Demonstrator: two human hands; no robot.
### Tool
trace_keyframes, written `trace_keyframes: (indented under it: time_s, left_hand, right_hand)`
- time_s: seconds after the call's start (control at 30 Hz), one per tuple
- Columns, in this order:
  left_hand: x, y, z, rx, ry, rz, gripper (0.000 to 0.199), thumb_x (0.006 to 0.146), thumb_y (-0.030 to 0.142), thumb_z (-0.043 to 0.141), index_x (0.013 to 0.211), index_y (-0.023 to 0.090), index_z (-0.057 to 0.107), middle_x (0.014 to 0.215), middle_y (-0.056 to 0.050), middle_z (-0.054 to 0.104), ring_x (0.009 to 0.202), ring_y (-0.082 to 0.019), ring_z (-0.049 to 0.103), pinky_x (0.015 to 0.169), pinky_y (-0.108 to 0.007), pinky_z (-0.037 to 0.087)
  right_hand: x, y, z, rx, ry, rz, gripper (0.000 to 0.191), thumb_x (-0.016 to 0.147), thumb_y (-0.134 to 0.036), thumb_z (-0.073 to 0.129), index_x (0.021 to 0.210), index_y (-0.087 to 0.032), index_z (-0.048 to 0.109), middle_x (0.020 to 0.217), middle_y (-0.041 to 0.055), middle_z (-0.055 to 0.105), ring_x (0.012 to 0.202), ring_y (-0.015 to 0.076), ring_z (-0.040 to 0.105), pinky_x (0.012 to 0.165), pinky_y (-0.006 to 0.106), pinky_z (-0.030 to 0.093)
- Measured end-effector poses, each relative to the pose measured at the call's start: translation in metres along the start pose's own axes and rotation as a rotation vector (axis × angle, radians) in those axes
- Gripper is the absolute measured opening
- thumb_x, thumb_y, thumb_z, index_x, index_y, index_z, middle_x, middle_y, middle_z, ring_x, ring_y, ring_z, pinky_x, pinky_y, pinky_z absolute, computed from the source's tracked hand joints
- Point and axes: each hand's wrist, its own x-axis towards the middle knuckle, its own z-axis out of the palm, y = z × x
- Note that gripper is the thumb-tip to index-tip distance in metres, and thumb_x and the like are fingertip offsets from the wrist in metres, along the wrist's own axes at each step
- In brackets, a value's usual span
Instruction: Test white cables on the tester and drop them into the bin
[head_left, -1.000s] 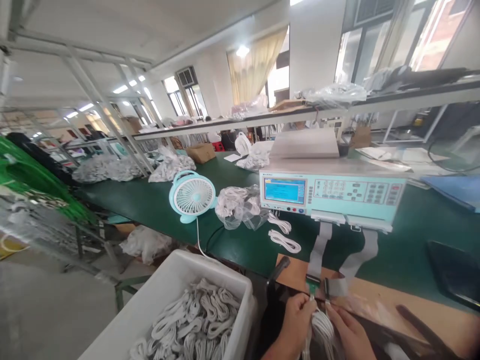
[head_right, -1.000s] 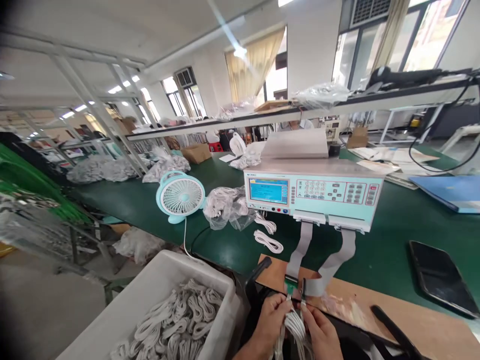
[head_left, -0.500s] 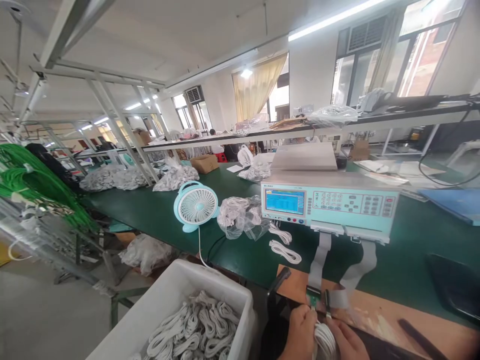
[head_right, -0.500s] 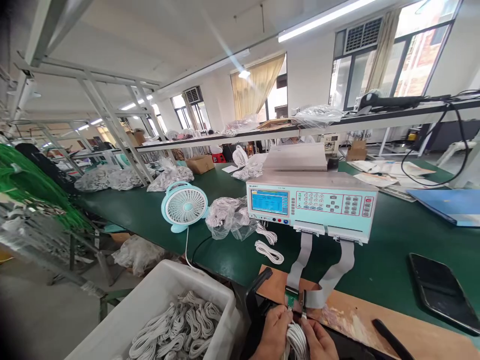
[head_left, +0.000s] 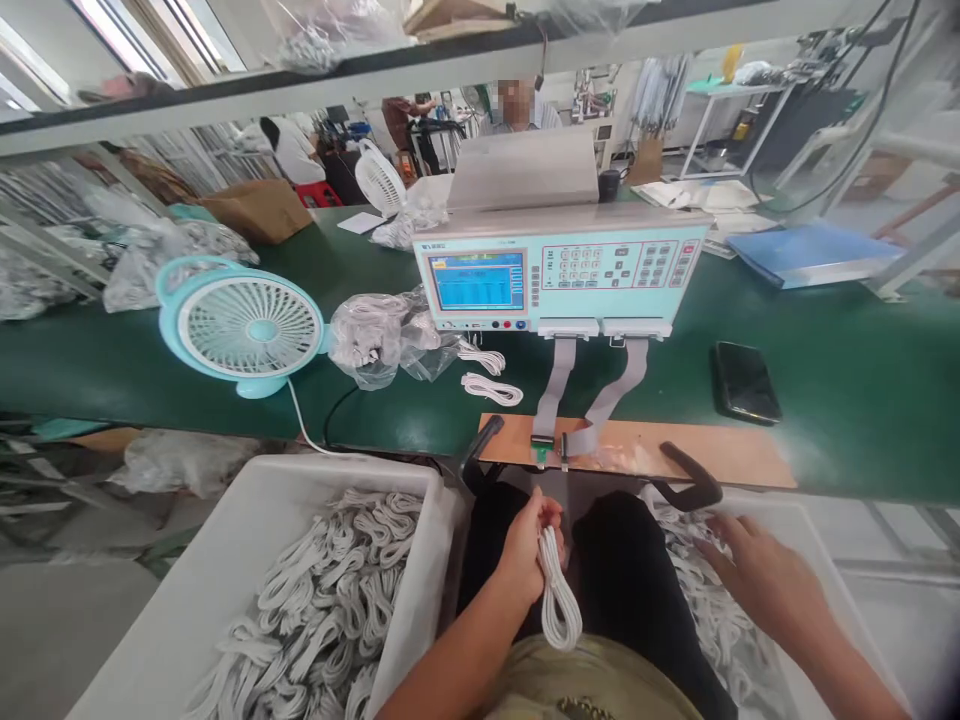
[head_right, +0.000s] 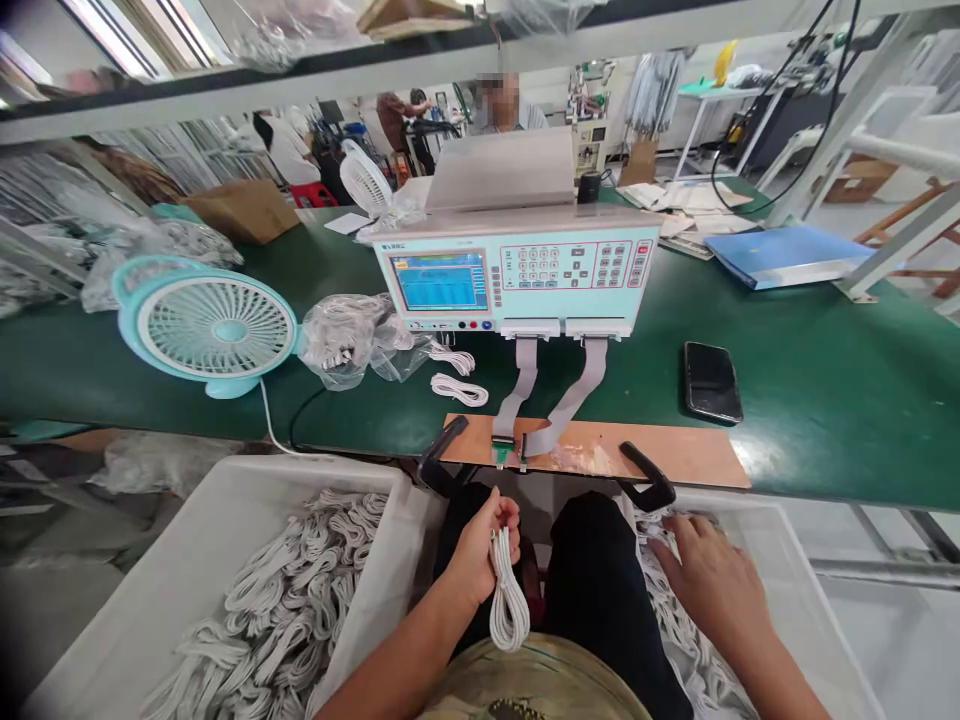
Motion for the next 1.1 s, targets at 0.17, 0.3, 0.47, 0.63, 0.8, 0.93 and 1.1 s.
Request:
trace_keyframes:
  time_s: [0.17, 0.3, 0.47, 0.63, 0.8, 0.93, 1.1]
  left_hand:
    - [0.005, -0.011, 0.016, -0.053, 0.131, 0.058, 0.039, 0.062, 0.047, 0.074, 0.073, 0.014, 0.056, 0.056, 0.007, 0.042, 0.044, -0.004, 0.040, 0.045, -0.019, 0.031]
    - [-0.009, -0.013, 0.023, -0.028, 0.046, 0.133, 0.031, 0.062, 0.038, 0.073, 0.077, 0.015, 0.058, 0.063, 0.005, 0.047, 0.053, -0.006, 0.045, 0.052, -0.019, 0.036]
    - [-0.027, -0.010, 0.009, 0.273, -0.012, 0.281, 0.030, 0.060, 0.020, 0.074, 0.088, 0.016, 0.064, 0.081, -0.001, 0.057, 0.074, -0.013, 0.054, 0.070, -0.022, 0.043]
    - [-0.016, -0.006, -0.008, 0.617, 0.020, 0.483, 0.019, 0.065, 0.023, 0.073, 0.081, 0.014, 0.068, 0.081, -0.003, 0.058, 0.074, -0.013, 0.053, 0.069, -0.022, 0.043]
    - [-0.005, 0.011, -0.011, 0.700, 0.000, 0.508, 0.021, 0.069, 0.029, 0.069, 0.081, 0.012, 0.068, 0.072, -0.002, 0.063, 0.065, -0.013, 0.054, 0.063, -0.022, 0.043]
    - [-0.001, 0.025, -0.007, 0.663, 0.015, 0.465, 0.021, 0.069, 0.028, 0.068, 0.081, 0.011, 0.068, 0.066, -0.002, 0.064, 0.061, -0.012, 0.055, 0.057, -0.020, 0.043]
    - [0.000, 0.029, -0.003, 0.494, 0.014, 0.460, 0.024, 0.061, 0.025, 0.075, 0.079, 0.012, 0.065, 0.064, 0.000, 0.061, 0.052, -0.009, 0.051, 0.046, -0.018, 0.041]
  right_hand:
    - [-0.029, -0.063, 0.033, 0.231, -0.164, -0.401, 0.018, 0.091, -0.030, 0.044, 0.097, -0.024, 0.060, 0.087, 0.0058, 0.059, 0.076, 0.0197, 0.058, 0.067, 0.029, 0.045]
    - [-0.027, -0.104, 0.069, 0.269, -0.005, -0.475, 0.016, 0.092, -0.025, 0.042, 0.084, -0.020, 0.055, 0.075, 0.0040, 0.054, 0.065, 0.0187, 0.054, 0.059, 0.029, 0.043]
    - [-0.011, -0.093, 0.081, 0.312, 0.041, -0.499, 0.013, 0.092, -0.023, 0.041, 0.088, -0.019, 0.053, 0.073, 0.0035, 0.054, 0.063, 0.0175, 0.054, 0.057, 0.029, 0.043]
    - [-0.006, -0.093, 0.088, 0.272, 0.017, -0.530, 0.020, 0.093, -0.021, 0.038, 0.078, -0.020, 0.052, 0.068, 0.0024, 0.054, 0.057, 0.0165, 0.052, 0.052, 0.028, 0.040]
    - [0.009, -0.100, 0.090, 0.346, 0.003, -0.483, 0.024, 0.095, -0.029, 0.038, 0.082, -0.021, 0.057, 0.070, 0.0028, 0.057, 0.063, 0.0179, 0.055, 0.058, 0.028, 0.041]
    - [0.024, -0.105, 0.091, 0.614, -0.028, -0.293, 0.022, 0.092, -0.037, 0.043, 0.088, -0.022, 0.058, 0.072, 0.0018, 0.058, 0.064, 0.0173, 0.054, 0.061, 0.027, 0.042]
    - [0.034, -0.113, 0.101, 0.887, -0.151, -0.082, 0.033, 0.086, -0.052, 0.050, 0.086, -0.020, 0.058, 0.065, -0.0013, 0.053, 0.059, 0.0161, 0.048, 0.057, 0.026, 0.040]
